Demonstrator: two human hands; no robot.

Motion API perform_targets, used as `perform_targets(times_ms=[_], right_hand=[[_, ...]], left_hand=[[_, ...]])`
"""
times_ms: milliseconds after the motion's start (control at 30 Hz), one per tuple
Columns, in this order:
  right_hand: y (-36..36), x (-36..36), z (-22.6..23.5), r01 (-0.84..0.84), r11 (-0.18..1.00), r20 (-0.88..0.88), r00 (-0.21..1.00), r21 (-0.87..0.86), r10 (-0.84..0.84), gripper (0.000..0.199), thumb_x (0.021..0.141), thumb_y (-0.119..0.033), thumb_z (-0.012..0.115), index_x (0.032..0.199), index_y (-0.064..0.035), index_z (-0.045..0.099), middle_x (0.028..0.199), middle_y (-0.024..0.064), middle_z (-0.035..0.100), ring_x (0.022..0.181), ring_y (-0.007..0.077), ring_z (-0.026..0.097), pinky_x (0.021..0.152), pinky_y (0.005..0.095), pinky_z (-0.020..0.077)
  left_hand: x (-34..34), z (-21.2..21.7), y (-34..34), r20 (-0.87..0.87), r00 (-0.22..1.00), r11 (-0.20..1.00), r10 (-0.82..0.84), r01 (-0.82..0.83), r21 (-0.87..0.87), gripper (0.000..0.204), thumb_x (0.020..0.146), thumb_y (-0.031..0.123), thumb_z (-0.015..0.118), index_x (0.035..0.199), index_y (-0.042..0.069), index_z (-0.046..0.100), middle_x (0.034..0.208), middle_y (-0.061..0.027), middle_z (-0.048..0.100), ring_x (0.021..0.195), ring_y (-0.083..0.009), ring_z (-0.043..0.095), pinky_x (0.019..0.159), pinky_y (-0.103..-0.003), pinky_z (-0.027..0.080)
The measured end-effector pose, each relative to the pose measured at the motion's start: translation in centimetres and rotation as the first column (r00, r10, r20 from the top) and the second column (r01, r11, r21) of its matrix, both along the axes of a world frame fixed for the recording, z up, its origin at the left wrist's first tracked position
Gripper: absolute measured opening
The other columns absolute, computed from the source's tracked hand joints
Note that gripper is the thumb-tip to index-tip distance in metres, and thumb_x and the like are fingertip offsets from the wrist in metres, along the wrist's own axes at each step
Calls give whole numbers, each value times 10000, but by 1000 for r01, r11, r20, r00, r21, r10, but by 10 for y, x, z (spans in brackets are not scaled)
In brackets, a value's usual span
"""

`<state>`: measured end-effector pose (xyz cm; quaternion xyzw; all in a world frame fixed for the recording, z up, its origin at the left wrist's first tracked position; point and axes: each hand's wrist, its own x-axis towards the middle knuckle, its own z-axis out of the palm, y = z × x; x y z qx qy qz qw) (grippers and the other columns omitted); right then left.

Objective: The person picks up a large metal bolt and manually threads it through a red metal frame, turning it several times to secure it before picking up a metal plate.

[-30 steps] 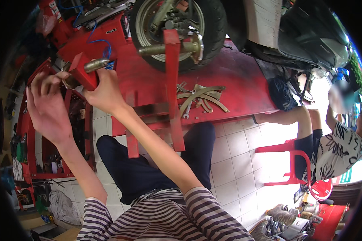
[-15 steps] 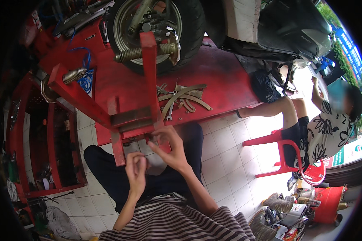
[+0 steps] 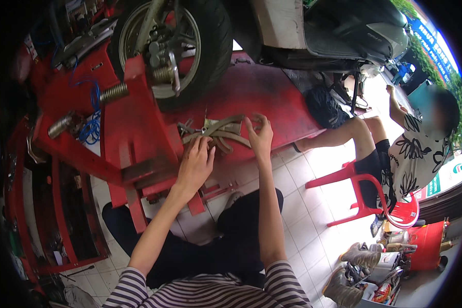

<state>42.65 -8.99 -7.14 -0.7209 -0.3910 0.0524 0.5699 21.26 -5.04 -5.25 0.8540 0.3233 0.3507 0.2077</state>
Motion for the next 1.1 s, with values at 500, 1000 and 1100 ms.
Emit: perform_targets(times_ms=[500, 1000, 1100], right_hand=[[37, 34, -43, 14, 987, 325, 945, -158, 38, 304, 874, -271, 713, 1169, -201, 700, 1246, 108, 584, 1164, 334, 470, 1013, 440, 372], [35, 35, -19, -41, 993, -8, 999, 113, 43, 220, 878, -163, 723, 1076, -67, 716, 1020, 96, 688, 940, 208, 634, 856, 346, 495], [28, 27, -2, -132, 907, -289, 921, 401, 262, 224, 947, -116, 645, 1143, -7, 659, 994, 108, 708, 799, 161, 662, 753, 280, 501]], left_hand=[[15, -43, 35, -549, 785, 954, 287, -183, 238, 359, 903, 190, 624, 1177, -33, 563, 1192, -167, 562, 1186, -328, 488, 950, -501, 347], [21, -28, 31, -403, 860, 924, 313, -178, 339, 242, 913, 173, 608, 999, -51, 574, 1042, -192, 610, 1058, -315, 531, 877, -439, 379], [25, -12, 28, -351, 892, 936, 284, -179, 304, 202, 929, 142, 588, 991, -47, 550, 1021, -205, 604, 1010, -345, 564, 850, -453, 411]])
